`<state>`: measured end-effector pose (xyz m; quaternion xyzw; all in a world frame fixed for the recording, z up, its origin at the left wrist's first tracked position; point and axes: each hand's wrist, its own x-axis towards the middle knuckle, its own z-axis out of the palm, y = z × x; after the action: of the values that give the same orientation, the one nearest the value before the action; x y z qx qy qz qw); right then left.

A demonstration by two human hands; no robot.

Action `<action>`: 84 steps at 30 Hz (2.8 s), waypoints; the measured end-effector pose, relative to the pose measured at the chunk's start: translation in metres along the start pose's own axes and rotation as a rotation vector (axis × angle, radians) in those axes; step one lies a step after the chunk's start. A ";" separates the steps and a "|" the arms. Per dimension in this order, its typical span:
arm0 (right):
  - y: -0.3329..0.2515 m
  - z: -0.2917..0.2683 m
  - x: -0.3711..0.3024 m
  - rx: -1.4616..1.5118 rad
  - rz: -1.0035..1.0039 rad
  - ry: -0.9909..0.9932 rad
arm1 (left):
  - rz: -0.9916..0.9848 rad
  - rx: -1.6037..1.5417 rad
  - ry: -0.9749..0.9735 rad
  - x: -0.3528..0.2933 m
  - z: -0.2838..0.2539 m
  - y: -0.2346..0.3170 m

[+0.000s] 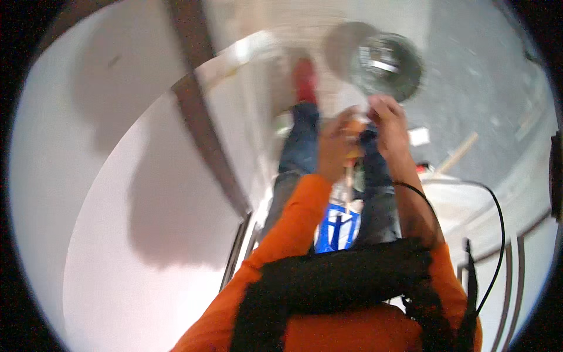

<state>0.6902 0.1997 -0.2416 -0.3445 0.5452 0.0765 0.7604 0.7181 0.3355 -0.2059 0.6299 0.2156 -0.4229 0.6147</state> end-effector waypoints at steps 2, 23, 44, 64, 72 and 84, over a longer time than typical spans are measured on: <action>-0.007 0.007 -0.043 0.029 -0.026 0.072 | -0.075 -0.193 -0.005 -0.008 0.026 0.019; 0.025 0.063 -0.127 -0.604 -0.366 -0.518 | 0.045 -0.140 0.474 -0.061 -0.070 0.100; 0.056 0.055 -0.140 -0.510 -0.309 -0.308 | -0.121 0.193 0.352 -0.050 -0.117 0.114; 0.091 0.045 -0.140 -0.726 -0.583 -0.178 | -0.183 0.485 0.518 -0.040 -0.083 0.100; 0.072 0.036 -0.149 -0.558 -0.401 -0.222 | -0.160 0.306 0.392 -0.051 -0.077 0.101; 0.035 0.073 -0.172 -0.305 -0.203 -0.369 | -0.258 -0.100 0.266 -0.091 -0.115 0.134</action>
<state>0.6617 0.3151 -0.0928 -0.4881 0.3421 0.1428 0.7901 0.8052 0.4478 -0.0667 0.6161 0.3948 -0.3999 0.5519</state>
